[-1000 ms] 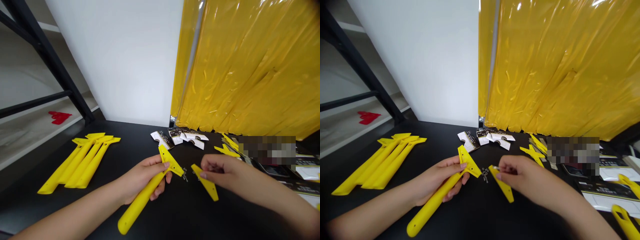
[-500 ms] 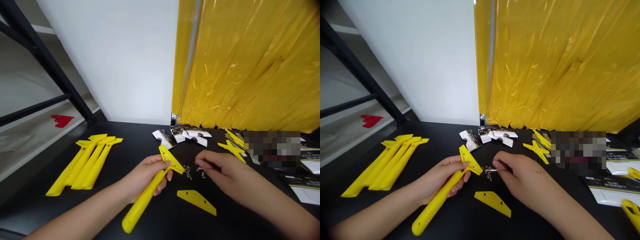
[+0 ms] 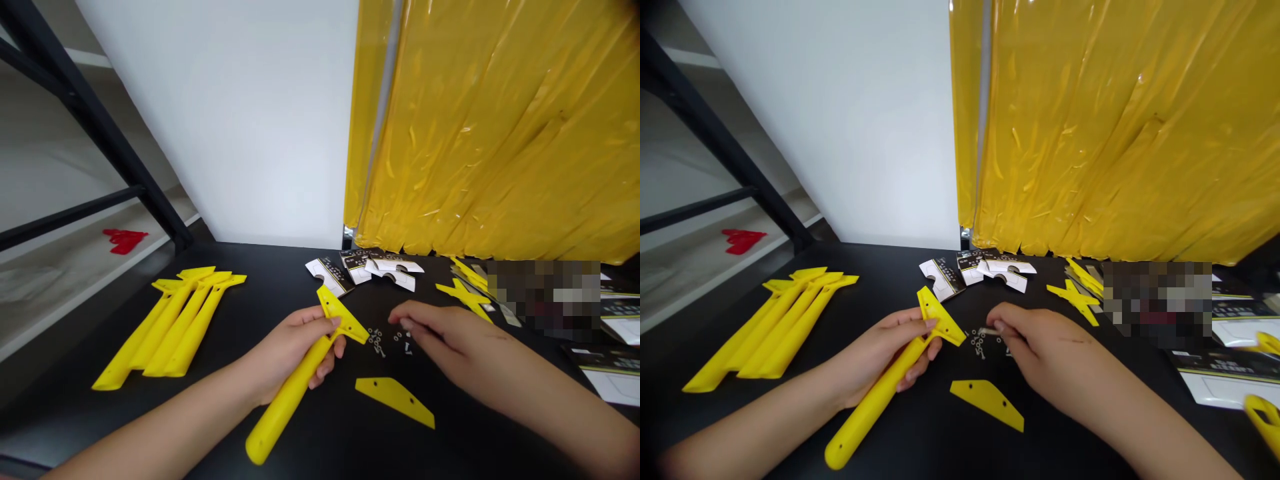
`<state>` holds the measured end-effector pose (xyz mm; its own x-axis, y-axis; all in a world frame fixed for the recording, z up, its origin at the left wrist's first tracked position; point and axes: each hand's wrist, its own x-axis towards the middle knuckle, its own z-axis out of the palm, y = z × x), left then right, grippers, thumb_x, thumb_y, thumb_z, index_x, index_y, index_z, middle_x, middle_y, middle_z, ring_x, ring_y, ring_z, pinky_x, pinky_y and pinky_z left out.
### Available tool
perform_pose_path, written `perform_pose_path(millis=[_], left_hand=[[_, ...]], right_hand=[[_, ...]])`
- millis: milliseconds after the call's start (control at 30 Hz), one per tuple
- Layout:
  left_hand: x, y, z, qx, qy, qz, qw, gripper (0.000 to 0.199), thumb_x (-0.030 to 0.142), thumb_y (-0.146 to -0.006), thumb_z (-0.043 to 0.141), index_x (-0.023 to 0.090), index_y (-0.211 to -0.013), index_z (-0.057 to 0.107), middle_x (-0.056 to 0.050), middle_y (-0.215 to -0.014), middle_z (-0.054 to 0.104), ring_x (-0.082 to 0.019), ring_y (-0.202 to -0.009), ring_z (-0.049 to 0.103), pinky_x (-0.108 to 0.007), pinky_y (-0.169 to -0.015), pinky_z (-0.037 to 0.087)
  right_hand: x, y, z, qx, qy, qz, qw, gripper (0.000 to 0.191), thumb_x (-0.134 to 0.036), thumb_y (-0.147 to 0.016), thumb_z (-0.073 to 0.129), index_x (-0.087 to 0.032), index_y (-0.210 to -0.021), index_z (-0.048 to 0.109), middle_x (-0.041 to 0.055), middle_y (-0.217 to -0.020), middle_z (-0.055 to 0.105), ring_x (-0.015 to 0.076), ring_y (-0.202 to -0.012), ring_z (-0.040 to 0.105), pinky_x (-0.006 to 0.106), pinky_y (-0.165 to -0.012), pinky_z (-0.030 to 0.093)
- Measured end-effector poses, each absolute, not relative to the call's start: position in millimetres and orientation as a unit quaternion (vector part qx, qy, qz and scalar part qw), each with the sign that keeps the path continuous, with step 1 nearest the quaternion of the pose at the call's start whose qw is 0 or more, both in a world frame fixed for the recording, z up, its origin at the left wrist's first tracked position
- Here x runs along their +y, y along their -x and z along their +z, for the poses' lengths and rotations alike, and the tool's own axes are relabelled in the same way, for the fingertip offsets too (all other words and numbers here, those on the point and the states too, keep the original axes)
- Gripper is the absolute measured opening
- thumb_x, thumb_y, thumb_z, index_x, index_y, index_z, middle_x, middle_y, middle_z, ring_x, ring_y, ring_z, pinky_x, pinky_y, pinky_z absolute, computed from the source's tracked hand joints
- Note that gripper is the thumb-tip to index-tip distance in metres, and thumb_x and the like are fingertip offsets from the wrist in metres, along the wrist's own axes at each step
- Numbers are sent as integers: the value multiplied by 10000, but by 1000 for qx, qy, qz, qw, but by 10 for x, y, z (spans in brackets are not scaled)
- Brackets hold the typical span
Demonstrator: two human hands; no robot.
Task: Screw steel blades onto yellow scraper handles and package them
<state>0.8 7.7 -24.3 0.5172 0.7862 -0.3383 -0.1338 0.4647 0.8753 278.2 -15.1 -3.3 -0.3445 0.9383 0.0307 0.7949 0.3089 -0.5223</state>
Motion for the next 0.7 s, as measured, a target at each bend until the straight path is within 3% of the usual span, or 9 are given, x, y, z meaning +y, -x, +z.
perform_pose_path(millis=[100,167,267,367,533,700], left_hand=[[85,0,-221,392,-424,305,757,288,417,-991,667,171,-857,598,-15,-772,645,-72,-459,509,-168,-382,404],[84,0,-202,399,-426,303,753,297,422,-986,670,169,-848,601,-15,-765,641,-73,-459,508,-170,-384,403],[73,-2,-185,404,-432,294,751,304,431,-979,676,167,-843,606,-21,-778,650,-76,-472,519,-169,-389,412],[63,2,-191,407,-438,286,749,306,443,-971,686,173,-852,605,-23,-791,659,-79,-485,528,-165,-394,419],[53,9,-205,417,-444,275,744,319,460,-970,692,174,-859,602,-17,-780,654,-79,-488,530,-161,-397,420],[48,8,-194,416,-447,276,742,313,459,-970,694,180,-872,590,-16,-793,660,-78,-489,531,-164,-400,421]], right_hand=[[-60,-2894,-45,-759,577,214,214,362,-329,-1050,460,-318,-1324,697,32,-933,776,212,-820,721,331,-766,543],[43,-3024,-29,-738,597,199,243,375,-331,-1043,448,-293,-1324,694,28,-849,746,209,-743,692,322,-699,525],[223,-3304,18,-687,651,139,293,420,-404,-1062,404,-239,-1311,699,62,-884,742,228,-760,670,329,-678,498],[385,-3622,22,-633,733,89,234,429,-482,-1046,447,-248,-1285,715,74,-1037,775,248,-915,693,333,-773,491],[541,-3978,-118,-619,772,97,106,290,-474,-950,617,-234,-957,780,52,-675,673,249,-639,617,349,-631,381],[611,-4110,-194,-604,791,75,58,269,-374,-983,588,-216,-1010,804,137,-861,748,279,-770,672,349,-670,388]])
